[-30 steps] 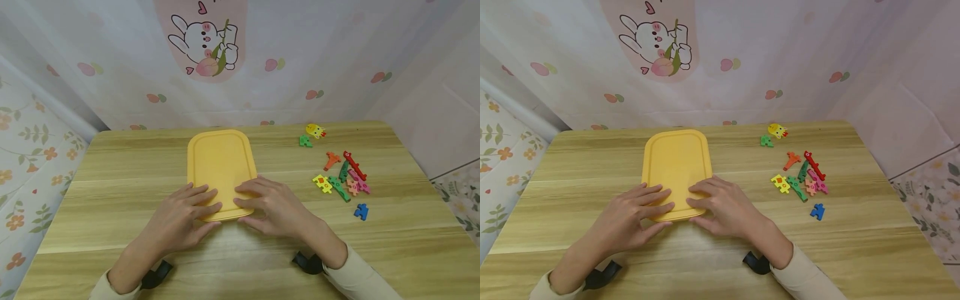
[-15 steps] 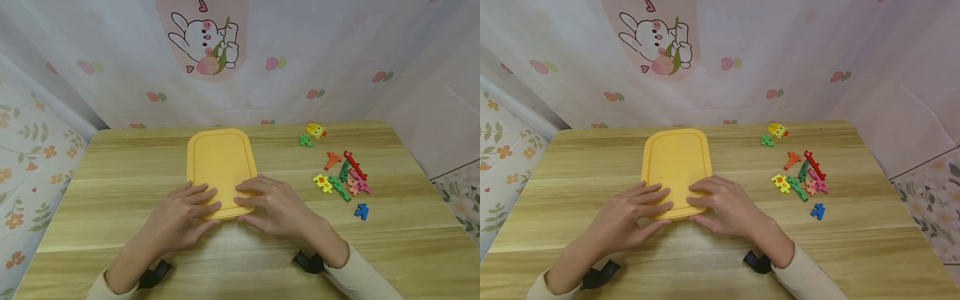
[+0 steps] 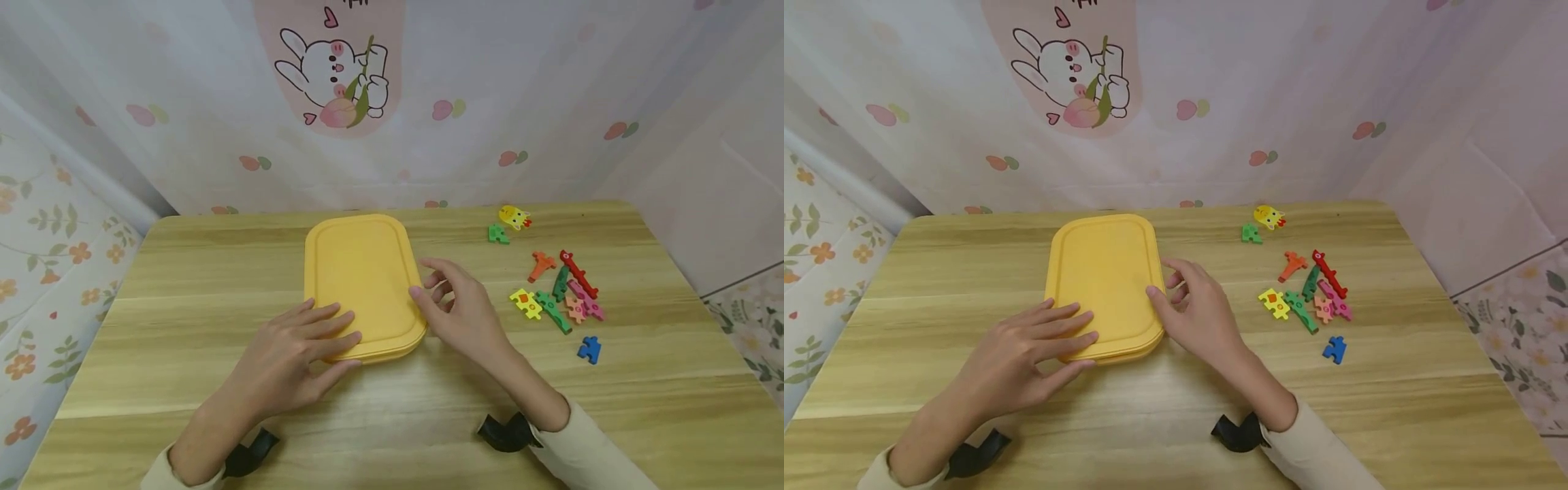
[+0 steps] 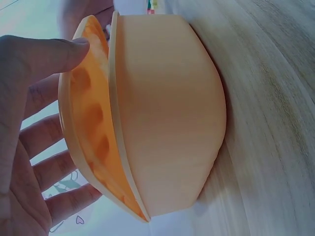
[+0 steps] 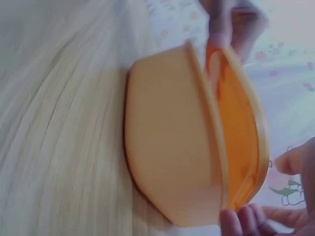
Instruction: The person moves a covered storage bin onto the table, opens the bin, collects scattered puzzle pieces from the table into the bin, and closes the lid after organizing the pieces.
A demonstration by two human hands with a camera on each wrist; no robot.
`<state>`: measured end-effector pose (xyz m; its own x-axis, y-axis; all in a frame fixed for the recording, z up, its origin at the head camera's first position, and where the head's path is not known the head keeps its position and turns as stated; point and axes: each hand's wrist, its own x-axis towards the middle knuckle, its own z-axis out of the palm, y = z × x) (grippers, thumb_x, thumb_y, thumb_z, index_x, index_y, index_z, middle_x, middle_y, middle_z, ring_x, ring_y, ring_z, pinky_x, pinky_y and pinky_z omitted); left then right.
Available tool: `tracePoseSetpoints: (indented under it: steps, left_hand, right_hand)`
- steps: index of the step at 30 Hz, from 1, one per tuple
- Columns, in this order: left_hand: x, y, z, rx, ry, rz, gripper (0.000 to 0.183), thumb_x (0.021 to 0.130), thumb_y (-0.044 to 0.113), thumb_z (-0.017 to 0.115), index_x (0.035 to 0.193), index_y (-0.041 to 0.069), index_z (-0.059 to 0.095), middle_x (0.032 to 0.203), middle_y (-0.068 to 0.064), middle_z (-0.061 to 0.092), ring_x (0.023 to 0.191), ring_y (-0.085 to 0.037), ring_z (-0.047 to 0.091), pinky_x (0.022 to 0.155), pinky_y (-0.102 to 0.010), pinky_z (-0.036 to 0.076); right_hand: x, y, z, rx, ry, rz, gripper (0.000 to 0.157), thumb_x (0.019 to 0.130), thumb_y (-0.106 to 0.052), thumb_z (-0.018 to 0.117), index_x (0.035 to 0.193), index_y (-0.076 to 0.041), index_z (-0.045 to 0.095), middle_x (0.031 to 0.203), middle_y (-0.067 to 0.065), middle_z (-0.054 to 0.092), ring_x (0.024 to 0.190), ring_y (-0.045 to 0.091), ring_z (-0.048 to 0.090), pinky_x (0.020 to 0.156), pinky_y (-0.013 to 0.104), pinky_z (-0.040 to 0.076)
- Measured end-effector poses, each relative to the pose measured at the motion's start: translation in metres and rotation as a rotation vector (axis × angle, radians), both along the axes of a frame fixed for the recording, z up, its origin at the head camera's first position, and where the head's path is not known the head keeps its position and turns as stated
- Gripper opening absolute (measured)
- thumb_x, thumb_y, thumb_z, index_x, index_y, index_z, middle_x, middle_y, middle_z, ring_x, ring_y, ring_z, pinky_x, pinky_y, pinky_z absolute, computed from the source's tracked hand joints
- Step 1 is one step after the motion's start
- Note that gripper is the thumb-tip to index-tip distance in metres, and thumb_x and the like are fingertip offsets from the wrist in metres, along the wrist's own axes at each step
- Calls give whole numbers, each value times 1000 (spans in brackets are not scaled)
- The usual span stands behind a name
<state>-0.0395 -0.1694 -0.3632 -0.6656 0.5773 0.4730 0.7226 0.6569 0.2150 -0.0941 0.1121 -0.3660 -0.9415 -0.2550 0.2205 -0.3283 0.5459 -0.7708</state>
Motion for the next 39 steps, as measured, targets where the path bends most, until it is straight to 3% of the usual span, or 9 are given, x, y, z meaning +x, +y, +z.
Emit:
tracePoseSetpoints:
  steps: [3,11,16,23,32,35,39]
  left_hand:
    - [0,0,-1,17,11,-4,33,83,37,89,113,22,85,124,-3,79,117,-28,76,106,-56,58]
    - [0,0,-1,42,26,-5,36,79,34,92,112,22,85,123,-3,80,116,-28,77,104,-56,59]
    - [6,-4,-1,18,9,17,35,81,36,91,113,23,85,124,-1,79,117,-27,76,106,-55,58]
    - [17,-16,-2,1,9,26,29,87,40,85,111,24,85,123,0,80,115,-25,77,104,-53,59]
    - [6,-10,-1,53,-23,55,38,92,45,81,121,20,81,132,-2,76,130,-28,69,114,-55,52]
    - [-2,-8,0,163,-14,128,43,94,38,79,130,15,75,143,-10,68,139,-34,60,113,-58,50]
    - [-11,-11,3,402,-48,311,55,93,14,77,144,3,60,151,-22,55,141,-40,51,108,-52,49]
  right_hand:
    - [-2,0,0,-57,-155,-1,53,99,-25,75,147,-9,58,105,10,66,82,17,65,66,24,56]
    - [-6,0,1,-256,-467,54,61,102,-19,72,157,-9,48,104,17,72,64,19,68,55,41,63]
    - [-3,-3,-2,-394,-592,67,65,100,-15,72,159,-14,44,111,16,72,74,19,74,62,40,66]
    - [8,-16,-15,-539,-668,106,69,101,-9,70,163,-13,38,122,20,70,78,18,76,63,31,66]
    - [-1,-11,-8,-571,-641,78,68,101,-6,68,162,-14,39,124,17,69,78,17,77,63,29,65]
    - [-2,-7,-5,-567,-611,85,68,102,-4,67,163,-15,39,123,16,68,80,17,78,63,30,66]
    - [-2,-5,-1,-572,-585,108,68,102,-4,67,163,-16,38,122,14,68,80,17,78,64,31,66]
